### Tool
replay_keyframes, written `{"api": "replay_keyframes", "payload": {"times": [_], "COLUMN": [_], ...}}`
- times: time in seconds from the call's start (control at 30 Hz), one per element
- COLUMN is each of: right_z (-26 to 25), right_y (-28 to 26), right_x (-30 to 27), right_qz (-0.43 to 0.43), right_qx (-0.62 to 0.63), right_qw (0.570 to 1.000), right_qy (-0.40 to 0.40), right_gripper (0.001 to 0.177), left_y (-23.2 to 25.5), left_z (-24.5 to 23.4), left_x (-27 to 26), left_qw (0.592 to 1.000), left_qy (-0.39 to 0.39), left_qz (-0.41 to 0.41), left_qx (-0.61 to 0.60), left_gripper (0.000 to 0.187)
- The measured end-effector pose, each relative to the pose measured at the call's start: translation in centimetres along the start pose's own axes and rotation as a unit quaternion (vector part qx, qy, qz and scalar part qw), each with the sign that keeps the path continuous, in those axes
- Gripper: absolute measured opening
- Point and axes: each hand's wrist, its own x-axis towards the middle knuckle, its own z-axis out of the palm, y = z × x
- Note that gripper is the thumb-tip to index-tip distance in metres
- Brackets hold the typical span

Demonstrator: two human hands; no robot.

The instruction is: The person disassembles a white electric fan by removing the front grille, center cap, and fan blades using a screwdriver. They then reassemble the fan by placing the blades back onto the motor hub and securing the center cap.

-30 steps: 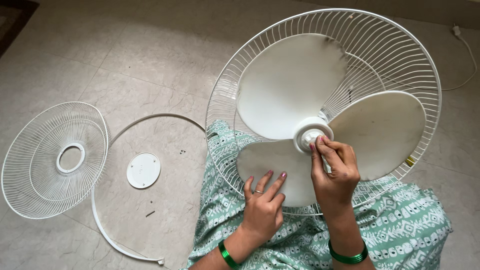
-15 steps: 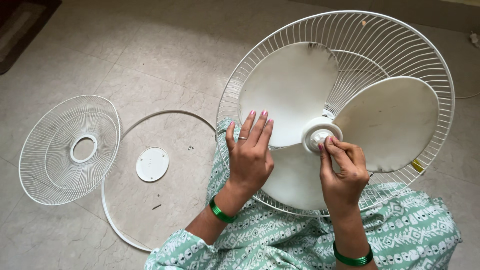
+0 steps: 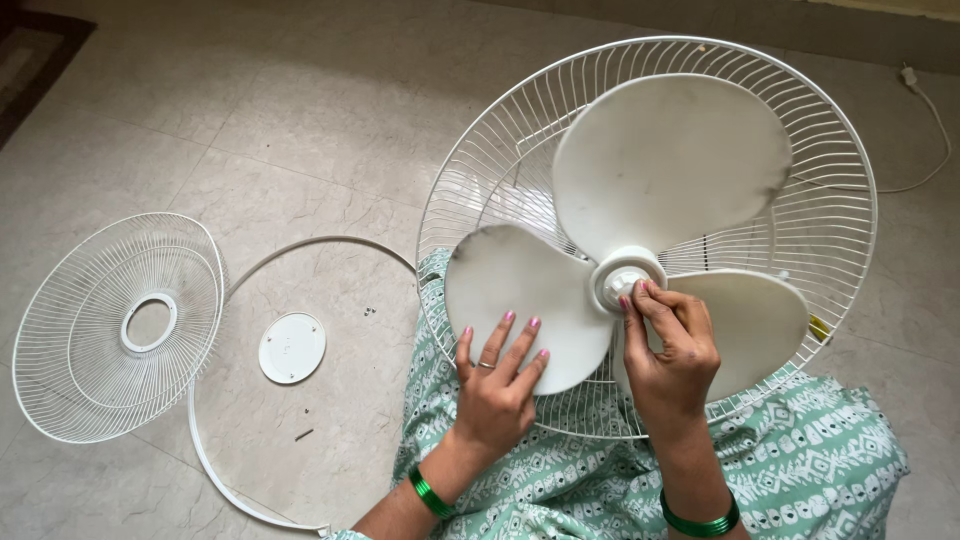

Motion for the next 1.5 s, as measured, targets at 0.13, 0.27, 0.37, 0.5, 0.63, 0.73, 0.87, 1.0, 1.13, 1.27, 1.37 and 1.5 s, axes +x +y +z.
{"api": "replay_keyframes", "payload": {"times": [0.13, 0.27, 0.37, 0.5, 0.63, 0.73, 0.87, 1.0, 1.13, 1.27, 1.37, 1.5], "right_z": [0.0, -0.1, 0.0, 0.1, 0.2, 0.1, 0.1, 0.1, 0.2, 0.3, 0.3, 0.2], "right_y": [-0.3, -0.5, -0.5, -0.3, -0.2, -0.1, 0.0, 0.1, 0.2, 0.3, 0.1, 0.1], "right_x": [0.0, 0.2, 0.1, 0.0, 0.0, 0.1, 0.0, 0.0, -0.1, -0.2, -0.3, -0.3], "right_qz": [0.000, -0.005, -0.008, 0.001, -0.001, -0.010, -0.013, -0.013, -0.019, -0.023, -0.018, -0.015], "right_qx": [0.003, -0.017, -0.012, -0.009, -0.007, -0.001, -0.006, -0.015, -0.024, -0.029, -0.025, -0.020], "right_qw": [1.000, 1.000, 1.000, 1.000, 1.000, 1.000, 1.000, 1.000, 0.999, 0.999, 1.000, 1.000], "right_qy": [0.004, 0.013, 0.016, 0.016, 0.019, 0.016, 0.012, 0.002, 0.009, 0.005, 0.005, 0.008], "right_gripper": [0.022, 0.022, 0.022, 0.021, 0.021, 0.022, 0.023, 0.026, 0.025, 0.026, 0.025, 0.026], "left_y": [2.5, 4.8, 6.0, 6.8, 6.7, 4.8, 0.2, -2.3, -2.2, -2.1, -1.5, 0.1], "left_z": [1.4, 2.5, 3.4, 4.0, 2.8, 0.4, -2.4, -4.3, -4.5, -3.6, -3.5, -3.6], "left_x": [-1.7, -2.4, -2.2, -1.6, -0.8, 1.0, 6.2, 9.1, 7.8, 5.9, 5.0, 6.0], "left_qw": [0.998, 0.996, 0.995, 0.993, 0.989, 0.984, 0.990, 0.994, 0.996, 0.997, 0.997, 0.995], "left_qy": [-0.056, -0.074, -0.084, -0.091, -0.112, -0.062, 0.055, 0.055, 0.060, 0.063, 0.069, 0.101], "left_qz": [0.019, 0.037, 0.042, 0.045, 0.065, 0.122, 0.128, 0.059, 0.040, 0.018, 0.006, -0.012], "left_qx": [-0.019, -0.033, -0.038, -0.058, -0.067, -0.113, 0.019, 0.078, 0.062, 0.048, 0.045, 0.007], "left_gripper": [0.050, 0.053, 0.060, 0.060, 0.057, 0.052, 0.045, 0.040, 0.036, 0.035, 0.035, 0.030]}}
